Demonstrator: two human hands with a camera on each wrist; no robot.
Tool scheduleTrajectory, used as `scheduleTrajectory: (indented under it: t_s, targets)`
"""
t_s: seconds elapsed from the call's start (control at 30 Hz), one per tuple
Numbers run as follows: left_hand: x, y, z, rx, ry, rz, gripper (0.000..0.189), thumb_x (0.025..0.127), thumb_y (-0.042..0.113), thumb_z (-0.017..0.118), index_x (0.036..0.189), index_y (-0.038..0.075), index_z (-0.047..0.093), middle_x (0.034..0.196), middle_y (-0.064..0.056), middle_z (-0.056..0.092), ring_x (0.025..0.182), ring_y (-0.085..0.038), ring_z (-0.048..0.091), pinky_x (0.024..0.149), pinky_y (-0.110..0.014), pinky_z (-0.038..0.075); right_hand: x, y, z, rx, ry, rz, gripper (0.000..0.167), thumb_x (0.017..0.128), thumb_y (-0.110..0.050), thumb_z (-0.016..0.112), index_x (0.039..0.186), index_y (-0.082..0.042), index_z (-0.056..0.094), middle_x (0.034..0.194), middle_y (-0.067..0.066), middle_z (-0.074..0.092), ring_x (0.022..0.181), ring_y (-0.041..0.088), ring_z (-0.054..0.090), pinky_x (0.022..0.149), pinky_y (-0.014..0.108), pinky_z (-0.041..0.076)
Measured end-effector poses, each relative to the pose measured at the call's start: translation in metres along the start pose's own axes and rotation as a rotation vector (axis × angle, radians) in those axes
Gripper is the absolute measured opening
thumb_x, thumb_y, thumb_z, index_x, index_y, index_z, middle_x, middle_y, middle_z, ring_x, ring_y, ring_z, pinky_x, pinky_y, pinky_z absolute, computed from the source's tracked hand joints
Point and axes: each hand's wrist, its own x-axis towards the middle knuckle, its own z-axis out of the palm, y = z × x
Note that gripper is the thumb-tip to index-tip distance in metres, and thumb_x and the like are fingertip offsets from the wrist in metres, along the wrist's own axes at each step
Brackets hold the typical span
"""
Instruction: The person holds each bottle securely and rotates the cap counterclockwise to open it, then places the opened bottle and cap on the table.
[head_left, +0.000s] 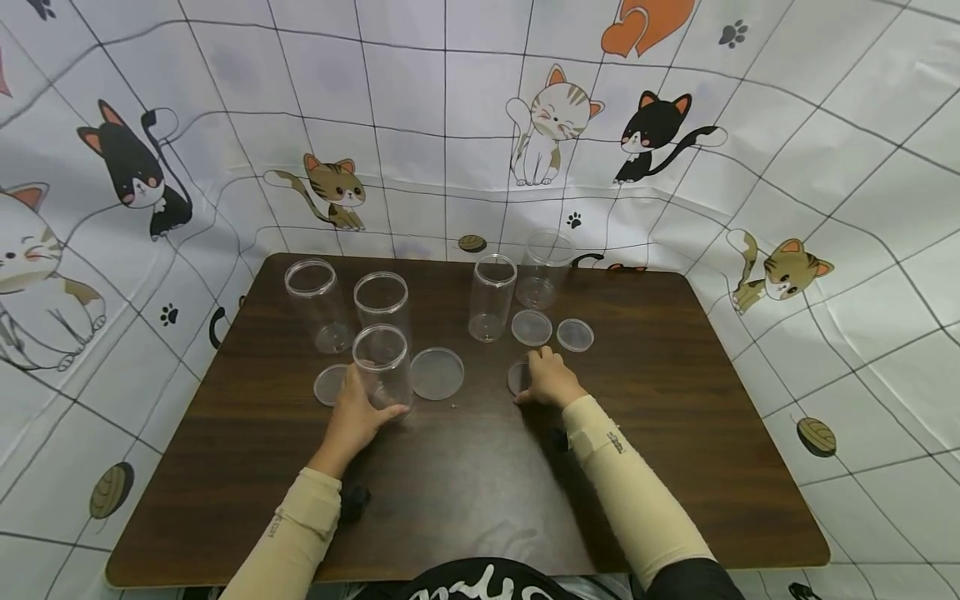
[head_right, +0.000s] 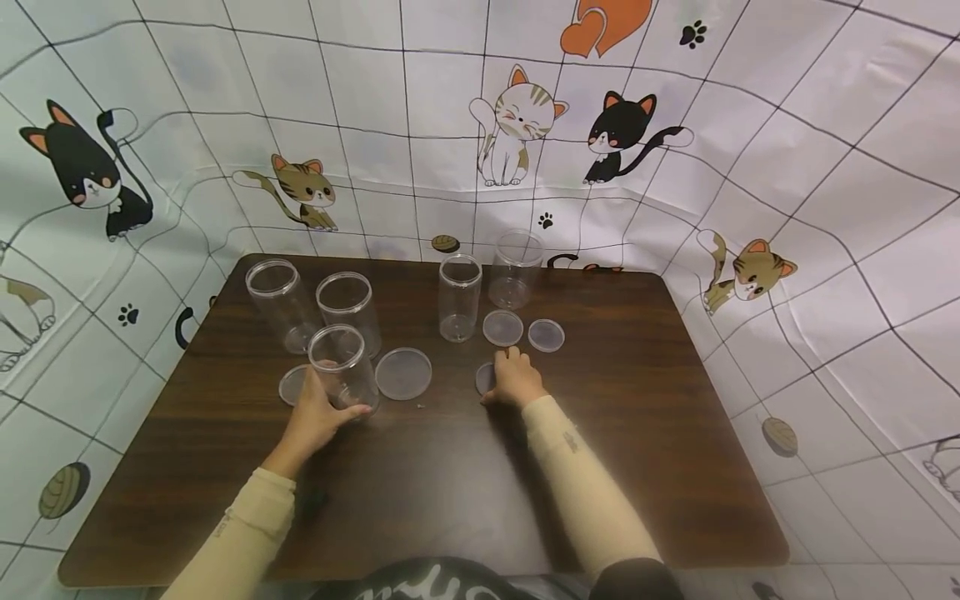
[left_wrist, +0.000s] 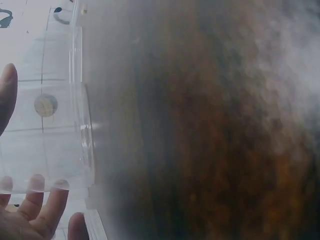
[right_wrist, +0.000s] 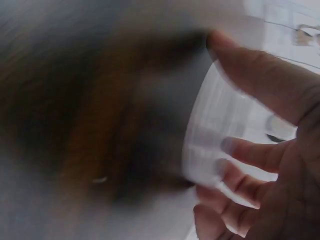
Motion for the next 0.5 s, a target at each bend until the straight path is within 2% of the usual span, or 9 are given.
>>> scheduleTrajectory:
  t_s: [0.17,0.27,0.37,0.43,0.5]
  targets:
    - [-0.005,0.003,0.004,0.032,0.017,-0.025,0.122,0.069,0.034,0.095,0.155,-0.002,0.016,0.147,-0.029,0.03,0.134,-0.049,0.036,0.107,-0.065,0.036,-0.004,0.008,0.006,-0.012,-0.007,-0.003,0.107,0.07,-0.05,0.09,0.149,0.003,0.041,0.141,0.024,0.043,0.125,0.041,0.045,0.093,0.054,0.051]
    - [-0.01,0.009,-0.006,0.043,0.039,0.002,0.127,0.064,0.033,0.098,0.154,-0.001,0.015,0.143,-0.028,0.027,0.127,-0.046,0.038,0.101,-0.063,0.042,-0.005,0.008,0.004,0.016,0.001,-0.011,0.106,0.077,-0.054,0.084,0.153,0.003,0.035,0.144,0.026,0.041,0.129,0.043,0.043,0.098,0.056,0.048]
    - [-0.014,0.015,-0.028,0.014,0.063,0.081,0.125,0.061,0.034,0.097,0.152,0.0,0.017,0.14,-0.026,0.031,0.115,-0.04,0.044,0.092,-0.054,0.046,-0.009,0.009,-0.007,0.073,0.011,-0.025,0.095,0.09,-0.052,0.073,0.154,0.005,0.031,0.15,0.03,0.038,0.137,0.046,0.038,0.106,0.058,0.042]
    - [-0.016,0.019,-0.052,-0.024,0.064,0.165,0.117,0.066,0.039,0.091,0.15,-0.002,0.021,0.136,-0.026,0.038,0.105,-0.035,0.049,0.085,-0.043,0.048,-0.009,0.012,-0.02,0.121,0.023,-0.061,0.084,0.097,-0.046,0.066,0.153,0.008,0.032,0.148,0.032,0.041,0.137,0.047,0.041,0.108,0.058,0.04]
    - [-0.016,0.024,-0.082,-0.015,0.068,0.247,0.102,0.072,0.043,0.082,0.147,-0.003,0.029,0.128,-0.022,0.047,0.095,-0.026,0.051,0.076,-0.031,0.046,-0.007,0.016,-0.039,0.166,0.035,-0.094,0.076,0.101,-0.039,0.063,0.151,0.009,0.034,0.143,0.032,0.048,0.132,0.045,0.047,0.107,0.057,0.041]
